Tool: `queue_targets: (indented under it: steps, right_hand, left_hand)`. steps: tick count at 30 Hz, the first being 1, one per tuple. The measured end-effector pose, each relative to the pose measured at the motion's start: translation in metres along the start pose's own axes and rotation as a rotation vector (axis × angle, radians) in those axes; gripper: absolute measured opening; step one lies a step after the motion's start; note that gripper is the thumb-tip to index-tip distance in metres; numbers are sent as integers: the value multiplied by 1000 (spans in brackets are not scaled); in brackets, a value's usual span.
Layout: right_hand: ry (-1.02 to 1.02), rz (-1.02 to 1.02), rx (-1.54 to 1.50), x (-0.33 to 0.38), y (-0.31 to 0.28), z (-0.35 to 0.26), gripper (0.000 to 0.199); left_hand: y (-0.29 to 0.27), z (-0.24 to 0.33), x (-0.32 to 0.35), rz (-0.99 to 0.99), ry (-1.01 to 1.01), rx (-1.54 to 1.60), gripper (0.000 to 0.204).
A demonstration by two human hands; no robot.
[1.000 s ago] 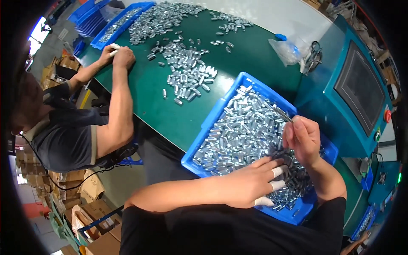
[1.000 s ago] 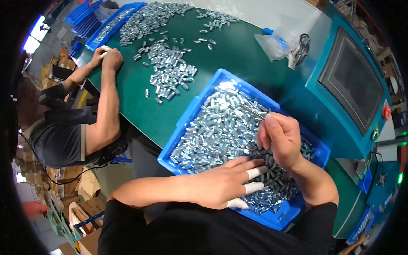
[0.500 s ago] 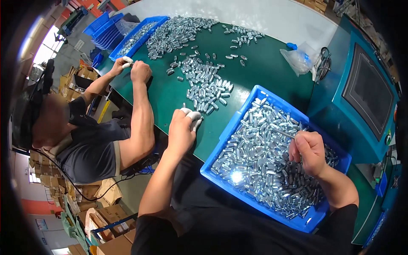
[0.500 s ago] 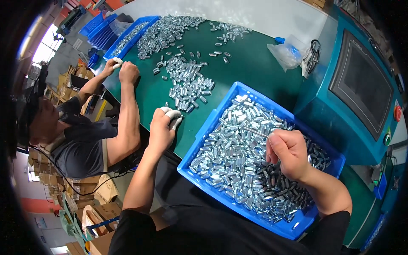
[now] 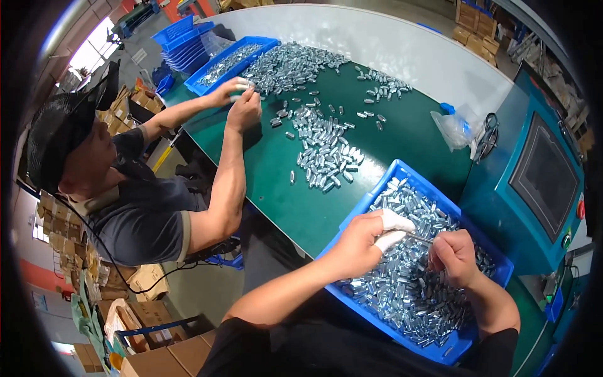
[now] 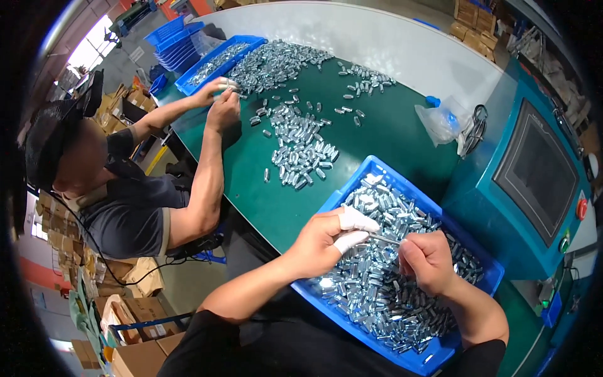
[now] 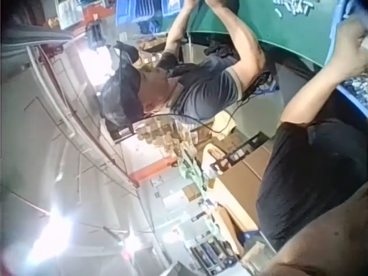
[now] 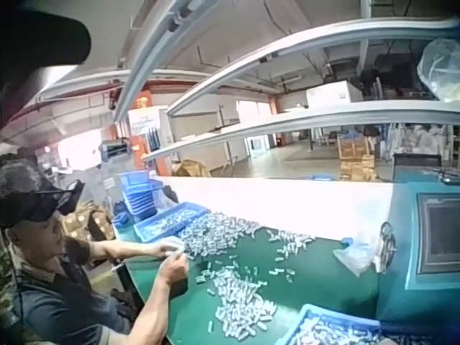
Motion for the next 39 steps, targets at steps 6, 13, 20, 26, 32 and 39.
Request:
queue_targets:
  steps: [6,13,20,26,32,39]
  right_hand:
    - [-27,12,109,-4,1,-6,41]
    - [-18,-6,159,-3,1,1,37]
    - [-329,-1,450,4,13,-13,21]
    - [-448,0,588,4,18,-27,17]
    - [-452,-56,576,7,29,-17,14]
    - [429,-217,-265,16,36,23,46]
  left_hand:
    - [1,-27,13,22,-237,185,21]
    - [7,-30,13,-32,-288,251,20]
    - [18,-40,21,-46,-455,378,12]
    - [24,-44,23,-143,-506,524,9]
    - [36,-38,25,-181,-458,372,11]
    - [21,-3,12,-66,-57,-29,13]
Point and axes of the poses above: each hand's wrist, its own x-axis away from the middle knuckle, its own y-axis out of the palm, z = x × y, the point moved 8 cm from there along -x, towards the middle knuckle, and after that the axes turned 4 degrees about z, right-handed, at the moved point
